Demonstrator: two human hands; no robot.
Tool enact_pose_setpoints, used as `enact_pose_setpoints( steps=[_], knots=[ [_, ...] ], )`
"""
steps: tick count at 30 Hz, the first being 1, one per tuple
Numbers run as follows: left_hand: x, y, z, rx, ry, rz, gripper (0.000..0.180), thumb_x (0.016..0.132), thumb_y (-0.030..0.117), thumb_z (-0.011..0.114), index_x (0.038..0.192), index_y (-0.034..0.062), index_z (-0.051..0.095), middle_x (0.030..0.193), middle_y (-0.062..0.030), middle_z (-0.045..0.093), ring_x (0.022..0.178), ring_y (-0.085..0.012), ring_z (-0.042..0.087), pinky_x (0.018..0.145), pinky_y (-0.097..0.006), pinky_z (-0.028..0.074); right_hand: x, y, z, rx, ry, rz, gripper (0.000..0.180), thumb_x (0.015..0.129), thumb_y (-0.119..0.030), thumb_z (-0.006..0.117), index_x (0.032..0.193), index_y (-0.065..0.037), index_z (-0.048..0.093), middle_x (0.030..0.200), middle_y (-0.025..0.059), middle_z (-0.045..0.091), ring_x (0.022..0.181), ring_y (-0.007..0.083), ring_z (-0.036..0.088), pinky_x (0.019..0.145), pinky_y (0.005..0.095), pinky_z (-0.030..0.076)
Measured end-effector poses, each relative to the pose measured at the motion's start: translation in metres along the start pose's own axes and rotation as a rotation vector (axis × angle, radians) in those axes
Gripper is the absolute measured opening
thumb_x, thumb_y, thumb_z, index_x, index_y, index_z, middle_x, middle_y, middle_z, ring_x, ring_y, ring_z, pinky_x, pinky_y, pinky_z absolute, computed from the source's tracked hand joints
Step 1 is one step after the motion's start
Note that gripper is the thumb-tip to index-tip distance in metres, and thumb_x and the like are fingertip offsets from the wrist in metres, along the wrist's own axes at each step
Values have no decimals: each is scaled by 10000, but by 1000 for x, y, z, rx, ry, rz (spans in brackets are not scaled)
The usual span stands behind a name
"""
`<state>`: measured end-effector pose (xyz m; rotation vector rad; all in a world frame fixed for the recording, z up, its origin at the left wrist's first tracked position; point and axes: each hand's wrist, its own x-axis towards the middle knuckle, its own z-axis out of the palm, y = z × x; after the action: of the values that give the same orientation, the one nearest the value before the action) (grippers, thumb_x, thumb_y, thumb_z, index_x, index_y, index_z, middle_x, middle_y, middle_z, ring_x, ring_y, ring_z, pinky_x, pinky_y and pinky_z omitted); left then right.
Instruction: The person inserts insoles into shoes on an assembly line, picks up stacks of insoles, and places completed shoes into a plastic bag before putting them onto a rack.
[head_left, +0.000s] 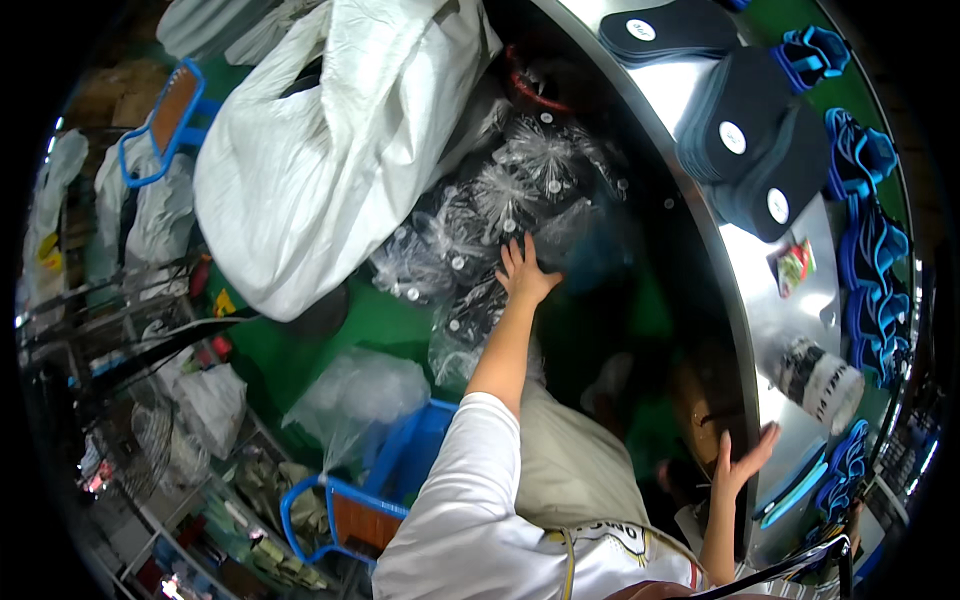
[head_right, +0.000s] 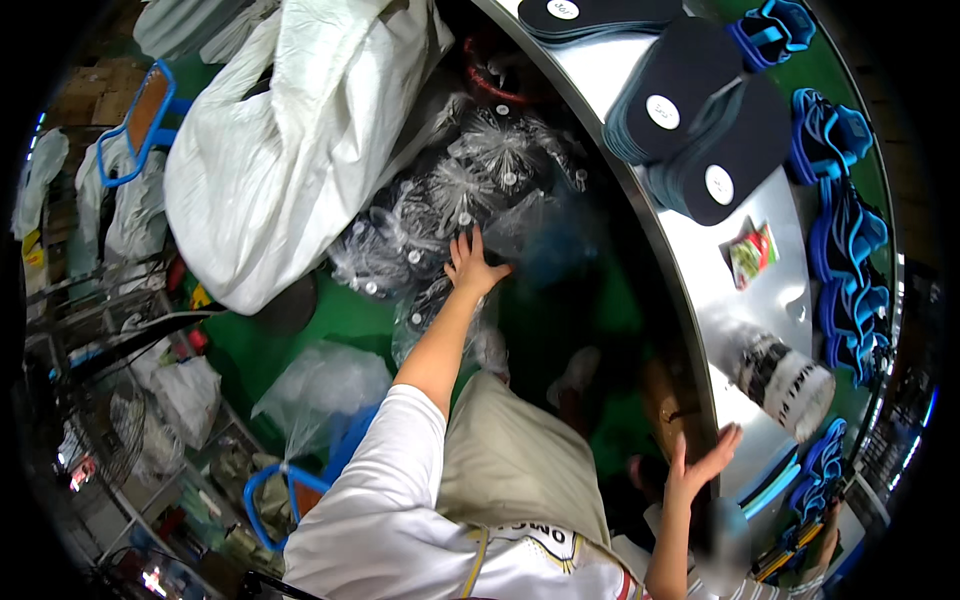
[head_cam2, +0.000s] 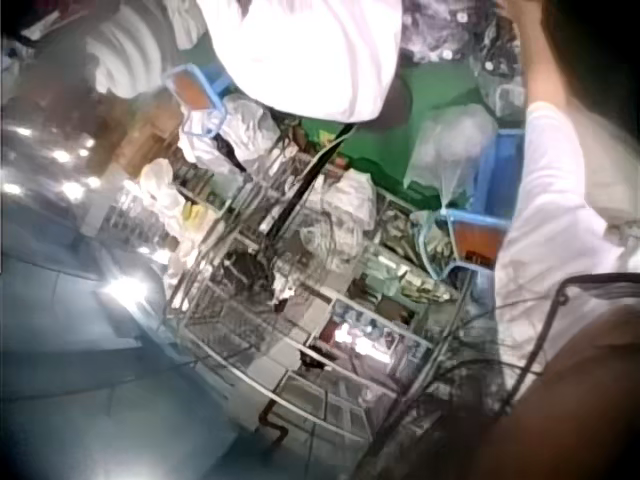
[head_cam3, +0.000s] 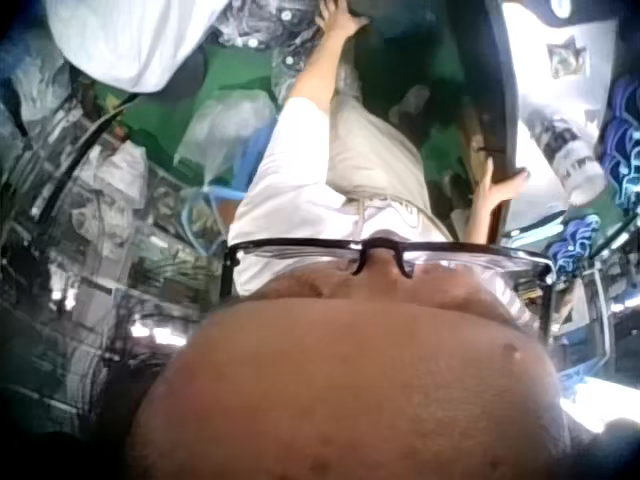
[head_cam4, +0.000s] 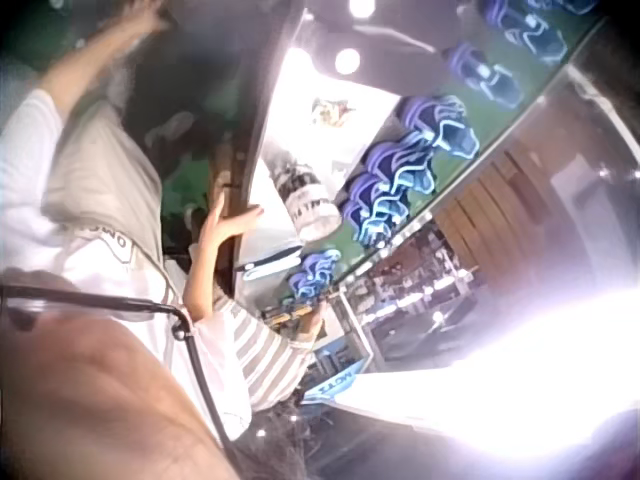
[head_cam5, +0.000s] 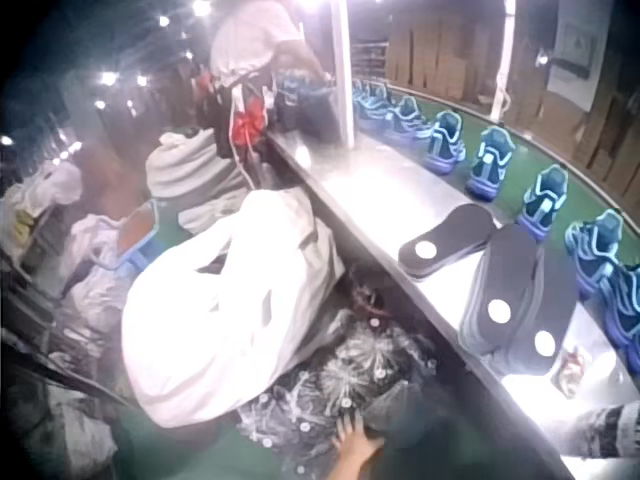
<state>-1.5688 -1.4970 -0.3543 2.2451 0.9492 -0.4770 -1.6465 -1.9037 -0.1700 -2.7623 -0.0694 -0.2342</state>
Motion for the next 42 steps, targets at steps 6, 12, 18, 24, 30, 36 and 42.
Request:
enact_pose_setpoints(
  steps=[6, 12, 18, 24, 30, 36, 42],
  knots=[
    [86, 14, 65, -10, -48, 260, 668, 676, 364, 595, 1227, 145, 290, 1243, -149, 329, 1146, -303, 285, 901, -521, 240, 5, -23, 5, -150, 1, 20, 762, 758, -225, 593, 1312, 18, 130, 1358, 206, 118, 1240, 321, 203, 1010, 396, 167],
    [-9, 12, 114, 154, -545, 550, 261, 723, 172, 457, 942, 93, 576, 958, -128, 587, 890, -288, 559, 743, -447, 411, 0, -18, 10, -236, 45, -26, 781, 737, -239, 616, 1301, 30, 148, 1343, 221, 131, 1224, 333, 221, 1006, 400, 186],
    [-108, 28, 56, -11, -244, 814, 154, 724, 84, 448, 838, 93, 551, 783, -55, 580, 836, -215, 516, 813, -402, 289, 2, -23, -2, -213, -6, 9, 740, 713, -180, 615, 1297, 8, 200, 1327, 212, 200, 1214, 330, 244, 1001, 397, 196],
    [-183, 65, -15, -80, 27, 1070, 130, 718, 90, 467, 821, 113, 544, 738, -39, 560, 762, -207, 511, 799, -408, 298, -27, -97, 4, 27, -181, -135, 822, 616, -145, 698, 1274, 28, 237, 1308, 211, 263, 1199, 355, 274, 994, 401, 204],
    [-322, 97, -73, -384, 218, 1022, 106, 676, 68, 506, 782, 59, 504, 666, -59, 530, 622, -216, 518, 646, -366, 340, -52, -186, 26, -151, -615, -115, 914, 616, -436, 680, 1274, 12, 230, 1165, 161, 403, 1049, 262, 401, 916, 333, 271],
    [-437, 102, -127, -499, 374, 1195, 402, 604, 23, 586, 992, -11, 486, 764, -70, 483, 744, -219, 494, 674, -325, 333, -53, -210, 19, 848, -741, -319, 335, 892, -259, 403, 1051, 22, 492, 872, 150, 589, 790, 252, 569, 776, 318, 429],
    [-540, 38, -189, -153, 994, 735, 838, 554, 179, 711, 1220, 7, 233, 1123, -147, 333, 1049, -277, 358, 881, -406, 290, -55, -292, -126, 1016, -1166, -538, 479, 892, -404, 326, 826, 25, 527, 815, 151, 604, 736, 226, 591, 709, 331, 457]
  ],
)
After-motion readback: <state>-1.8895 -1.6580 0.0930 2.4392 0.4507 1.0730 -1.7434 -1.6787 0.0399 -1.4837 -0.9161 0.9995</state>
